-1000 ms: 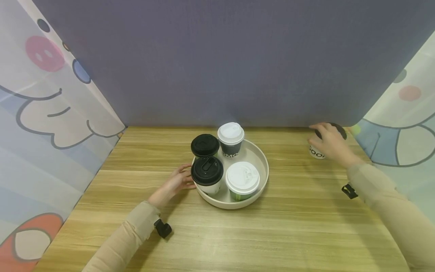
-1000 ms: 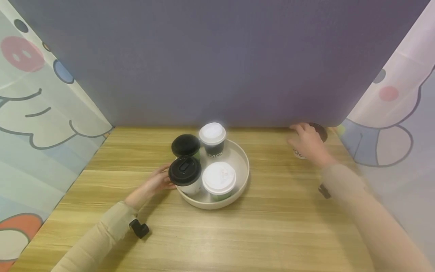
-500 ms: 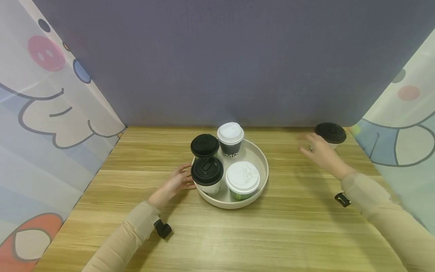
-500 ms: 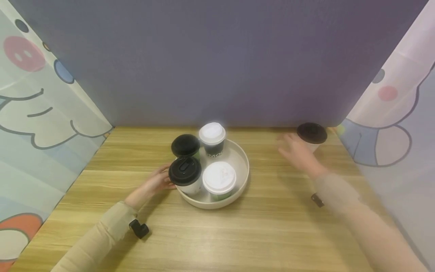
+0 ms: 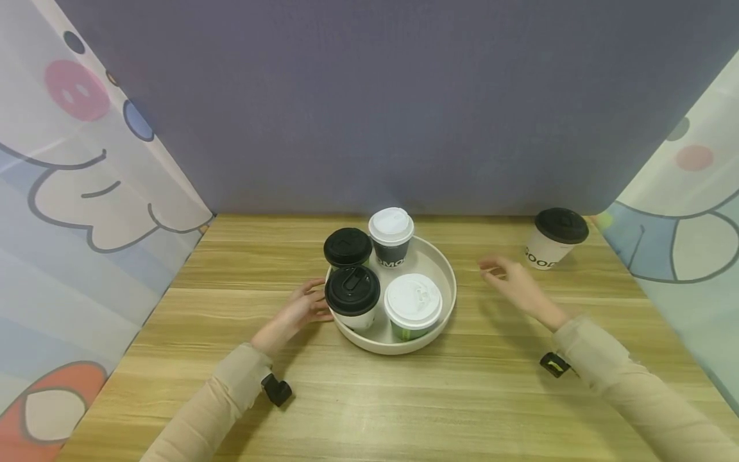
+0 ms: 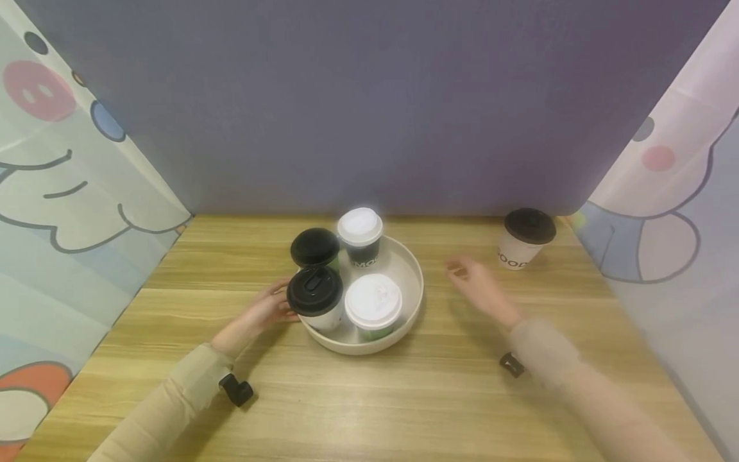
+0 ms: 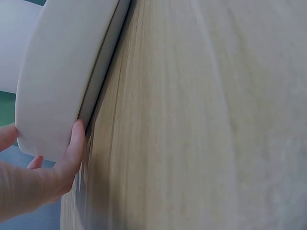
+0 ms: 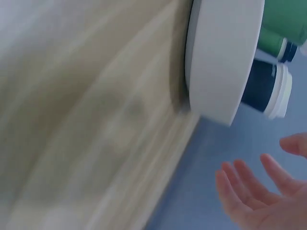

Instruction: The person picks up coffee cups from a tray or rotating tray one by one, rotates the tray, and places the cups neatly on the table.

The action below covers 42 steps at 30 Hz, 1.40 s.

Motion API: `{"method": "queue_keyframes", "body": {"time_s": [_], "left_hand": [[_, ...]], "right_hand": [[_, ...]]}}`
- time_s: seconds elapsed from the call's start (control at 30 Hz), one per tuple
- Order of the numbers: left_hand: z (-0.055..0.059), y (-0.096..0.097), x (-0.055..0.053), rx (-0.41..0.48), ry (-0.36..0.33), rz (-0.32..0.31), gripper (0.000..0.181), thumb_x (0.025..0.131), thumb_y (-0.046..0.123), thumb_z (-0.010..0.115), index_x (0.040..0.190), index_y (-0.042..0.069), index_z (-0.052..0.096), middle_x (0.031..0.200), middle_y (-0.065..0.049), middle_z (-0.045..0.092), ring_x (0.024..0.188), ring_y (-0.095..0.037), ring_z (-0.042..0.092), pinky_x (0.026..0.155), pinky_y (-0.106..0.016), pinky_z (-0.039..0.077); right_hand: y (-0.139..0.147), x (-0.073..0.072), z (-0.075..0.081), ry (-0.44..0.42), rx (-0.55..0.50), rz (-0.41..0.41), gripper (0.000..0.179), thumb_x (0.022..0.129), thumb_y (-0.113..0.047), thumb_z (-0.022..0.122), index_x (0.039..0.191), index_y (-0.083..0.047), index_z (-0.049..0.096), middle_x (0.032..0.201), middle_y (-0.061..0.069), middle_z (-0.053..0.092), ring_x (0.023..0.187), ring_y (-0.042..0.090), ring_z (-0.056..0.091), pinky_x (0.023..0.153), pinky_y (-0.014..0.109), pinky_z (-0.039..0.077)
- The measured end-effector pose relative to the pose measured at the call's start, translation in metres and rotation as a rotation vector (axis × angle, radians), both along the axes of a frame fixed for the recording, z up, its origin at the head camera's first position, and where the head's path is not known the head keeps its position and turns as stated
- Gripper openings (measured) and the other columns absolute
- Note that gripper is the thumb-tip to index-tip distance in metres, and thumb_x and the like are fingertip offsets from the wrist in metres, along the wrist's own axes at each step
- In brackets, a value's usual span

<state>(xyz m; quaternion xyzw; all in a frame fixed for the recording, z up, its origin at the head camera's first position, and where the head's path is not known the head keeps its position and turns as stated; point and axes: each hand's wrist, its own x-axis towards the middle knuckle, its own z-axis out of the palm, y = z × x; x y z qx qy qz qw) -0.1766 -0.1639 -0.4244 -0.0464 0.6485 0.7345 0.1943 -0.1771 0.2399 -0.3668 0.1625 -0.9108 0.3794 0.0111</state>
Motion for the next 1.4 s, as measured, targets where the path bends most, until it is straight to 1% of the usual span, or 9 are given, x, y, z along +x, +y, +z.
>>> {"method": "queue_keyframes", "body": {"time_s": [0.17,0.3,0.4,0.5,0.7,0.87,1.0,1.1,1.4], "left_hand": [[0.000,0.000,0.000,-0.002,0.005,-0.008,0.044,0.093,0.009,0.040,0.133,-0.001,0.024,0.092,-0.007,0.053,0.078,-0.018,0.060,0.077,-0.042,0.052],[-0.001,-0.001,0.000,0.000,0.001,-0.008,0.044,0.093,0.008,0.040,0.133,0.000,0.023,0.088,-0.006,0.055,0.077,-0.018,0.060,0.077,-0.042,0.052],[-0.001,-0.001,-0.001,0.004,0.000,-0.010,0.044,0.093,0.008,0.040,0.133,-0.001,0.023,0.087,-0.005,0.056,0.077,-0.018,0.060,0.076,-0.041,0.052],[-0.001,-0.001,0.000,0.007,0.001,-0.012,0.045,0.093,0.008,0.040,0.133,-0.001,0.022,0.087,-0.004,0.057,0.078,-0.018,0.060,0.076,-0.041,0.052],[0.000,0.000,0.002,-0.005,-0.003,-0.002,0.045,0.093,0.009,0.042,0.133,0.000,0.024,0.091,-0.006,0.055,0.078,-0.018,0.059,0.076,-0.040,0.052],[0.001,0.001,0.003,-0.020,-0.008,0.008,0.045,0.093,0.010,0.042,0.134,0.002,0.025,0.093,-0.007,0.053,0.078,-0.017,0.059,0.077,-0.040,0.052],[0.001,0.002,0.004,-0.022,0.001,0.009,0.045,0.093,0.009,0.041,0.134,0.001,0.024,0.092,-0.008,0.052,0.077,-0.017,0.059,0.078,-0.041,0.052],[0.001,0.003,0.005,-0.024,0.003,0.013,0.045,0.093,0.009,0.041,0.134,0.001,0.024,0.093,-0.009,0.052,0.077,-0.017,0.059,0.077,-0.041,0.052],[0.002,0.004,0.006,-0.021,-0.008,0.021,0.044,0.093,0.009,0.042,0.134,0.002,0.026,0.095,-0.009,0.051,0.078,-0.017,0.059,0.077,-0.040,0.052]], "right_hand": [[-0.011,0.005,-0.008,-0.055,-0.075,0.000,0.032,0.089,-0.007,0.048,0.115,0.013,0.046,0.103,0.029,0.055,0.090,0.038,0.056,0.077,0.043,0.051],[-0.019,0.009,-0.012,-0.175,-0.201,-0.012,0.037,0.088,-0.004,0.045,0.120,0.015,0.039,0.103,0.033,0.052,0.084,0.037,0.057,0.071,0.039,0.054],[-0.023,0.013,-0.016,-0.305,-0.328,-0.027,0.043,0.090,-0.006,0.041,0.126,0.015,0.031,0.105,0.035,0.048,0.085,0.039,0.056,0.073,0.043,0.053],[-0.025,0.018,-0.021,-0.421,-0.419,-0.028,0.050,0.093,-0.013,0.039,0.131,0.013,0.022,0.110,0.037,0.044,0.092,0.042,0.054,0.080,0.045,0.050],[-0.033,0.027,-0.027,-0.590,-0.524,-0.039,0.061,0.094,-0.023,0.039,0.136,0.007,0.008,0.122,0.038,0.036,0.104,0.043,0.049,0.088,0.046,0.045],[-0.042,0.029,-0.031,-0.636,-0.621,-0.068,0.063,0.093,-0.021,0.042,0.134,0.013,0.007,0.121,0.038,0.035,0.100,0.037,0.053,0.088,0.044,0.046],[-0.046,0.030,-0.037,-0.677,-0.671,-0.081,0.061,0.093,-0.020,0.043,0.133,0.013,0.011,0.115,0.030,0.043,0.094,0.027,0.056,0.088,0.043,0.046],[-0.048,0.030,-0.039,-0.704,-0.716,-0.078,0.060,0.092,-0.019,0.044,0.134,0.011,0.013,0.111,0.026,0.048,0.093,0.025,0.057,0.089,0.043,0.046],[-0.050,0.030,-0.040,-0.730,-0.743,-0.054,0.062,0.092,-0.017,0.043,0.136,0.009,0.007,0.106,0.019,0.051,0.089,0.019,0.057,0.090,0.042,0.045]]}}
